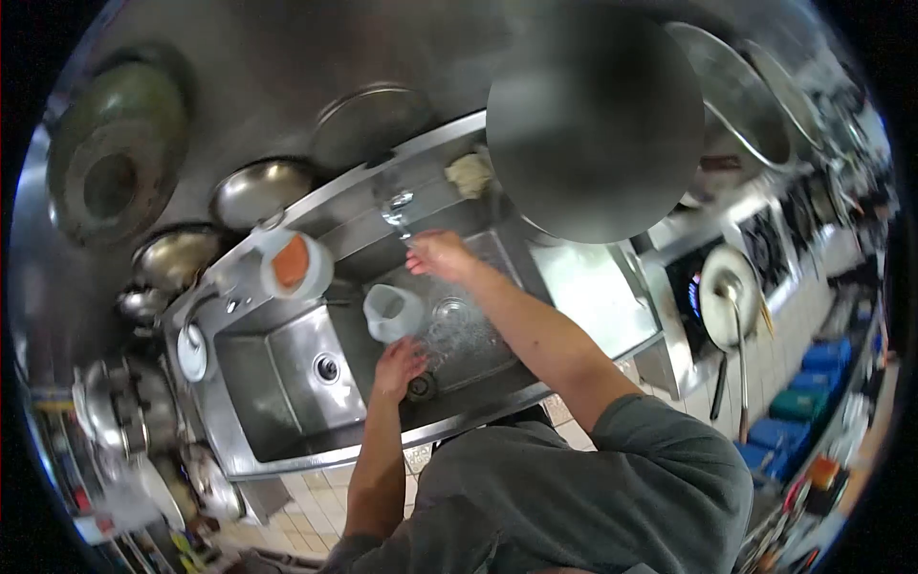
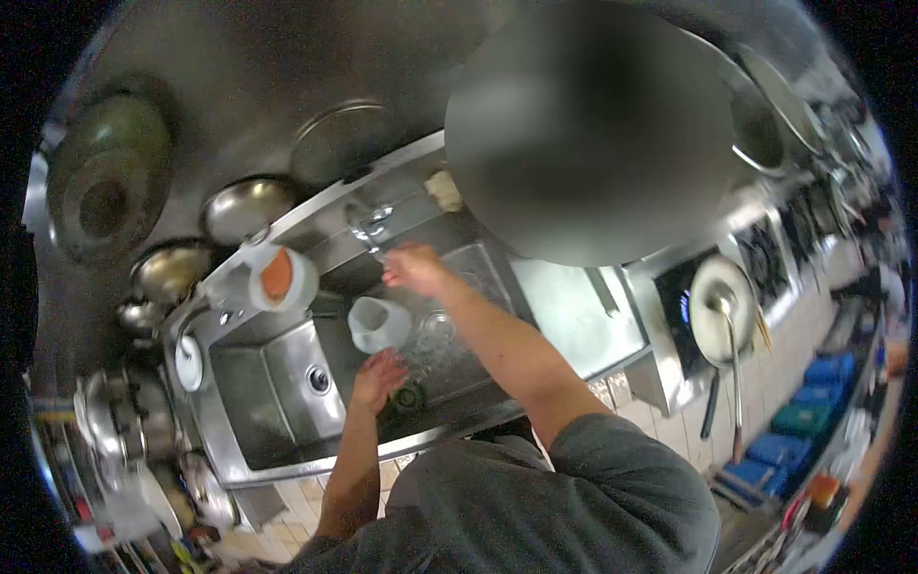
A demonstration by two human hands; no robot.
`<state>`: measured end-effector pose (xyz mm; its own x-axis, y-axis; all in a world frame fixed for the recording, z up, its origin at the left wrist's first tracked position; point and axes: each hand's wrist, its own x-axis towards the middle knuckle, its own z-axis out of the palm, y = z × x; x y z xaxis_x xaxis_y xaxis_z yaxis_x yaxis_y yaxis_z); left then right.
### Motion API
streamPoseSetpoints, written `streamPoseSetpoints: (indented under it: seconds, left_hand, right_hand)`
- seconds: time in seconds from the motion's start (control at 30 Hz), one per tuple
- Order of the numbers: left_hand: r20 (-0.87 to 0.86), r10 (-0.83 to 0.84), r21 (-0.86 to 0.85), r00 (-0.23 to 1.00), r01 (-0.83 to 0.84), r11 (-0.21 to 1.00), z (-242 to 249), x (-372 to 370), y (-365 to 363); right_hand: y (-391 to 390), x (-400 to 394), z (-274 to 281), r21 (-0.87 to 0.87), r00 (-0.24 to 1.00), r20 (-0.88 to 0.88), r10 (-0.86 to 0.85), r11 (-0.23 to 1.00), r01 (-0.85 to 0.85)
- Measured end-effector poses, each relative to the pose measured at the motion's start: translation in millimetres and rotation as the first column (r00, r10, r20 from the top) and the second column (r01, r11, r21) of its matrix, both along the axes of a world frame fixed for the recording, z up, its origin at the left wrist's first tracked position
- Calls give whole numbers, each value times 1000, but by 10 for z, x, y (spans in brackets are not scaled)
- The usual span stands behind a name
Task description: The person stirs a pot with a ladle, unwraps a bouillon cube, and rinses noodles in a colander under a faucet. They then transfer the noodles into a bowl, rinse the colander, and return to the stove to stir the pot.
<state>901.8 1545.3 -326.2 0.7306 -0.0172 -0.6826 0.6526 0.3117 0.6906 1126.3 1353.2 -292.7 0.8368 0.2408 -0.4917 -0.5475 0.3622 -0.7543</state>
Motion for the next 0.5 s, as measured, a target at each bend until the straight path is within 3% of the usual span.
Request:
streamPoseSetpoints:
  seconds: [0.03,0.07,0.1,0.13,0.17,0.2,0.23,0.27,0.33,0.37,0.43,0.47,0.5]
  left_hand:
    - [22,113,65,993,-114,991,157,-247,180]
    - [55,207,-7,977,-207,978,275,-487,480]
    - [76,301,-76,951,-295,952,379,-763,817]
    - [237,348,-104,907,-332,937,451,-1096,1119]
    - [224,444,133,868,-478,868,516,-1370,1380]
    - [170,505,335,846,-532,778,772,-1590,1527]
    - [199,579,352,791,-609,711,1020,-1833,1591]
    - [164,619,427,768,-621,657,1138,-2062,1721]
    - [209,760,322,615,-777,540,1220,-2551,1854]
    - [215,773,337,597,-788,515,1243,-2775,1856]
    - [203,794,383,573,-793,474,1188,-3173,1861]
    - [183,801,417,571,-782,463,1102,-3374,1851]
    - [161,803,447,574,-767,460,959,-3630,1854]
  right_hand:
    - [62,253,-265,-151,996,87,-5,988,18]
    - [7,512,-417,-41,989,144,-9,999,16]
    - [24,686,-470,-104,934,338,-111,983,154]
    - [74,967,-564,-271,897,438,-67,941,202]
    - [2,1162,-531,-296,906,413,91,954,39]
    - [20,1410,-596,-41,968,207,141,990,-136]
    - [18,1289,-202,-91,954,175,243,969,-230]
    - [156,1434,-376,-275,952,200,233,946,-174]
    - [163,1455,-184,-543,926,-34,377,771,-334]
    - [174,1331,-136,-539,926,-35,377,773,-335]
    - [85,1021,-31,-517,978,13,208,839,-172]
    - [95,953,-374,-329,976,60,209,927,-178]
    - [136,732,-561,-188,988,-2,153,971,-151]
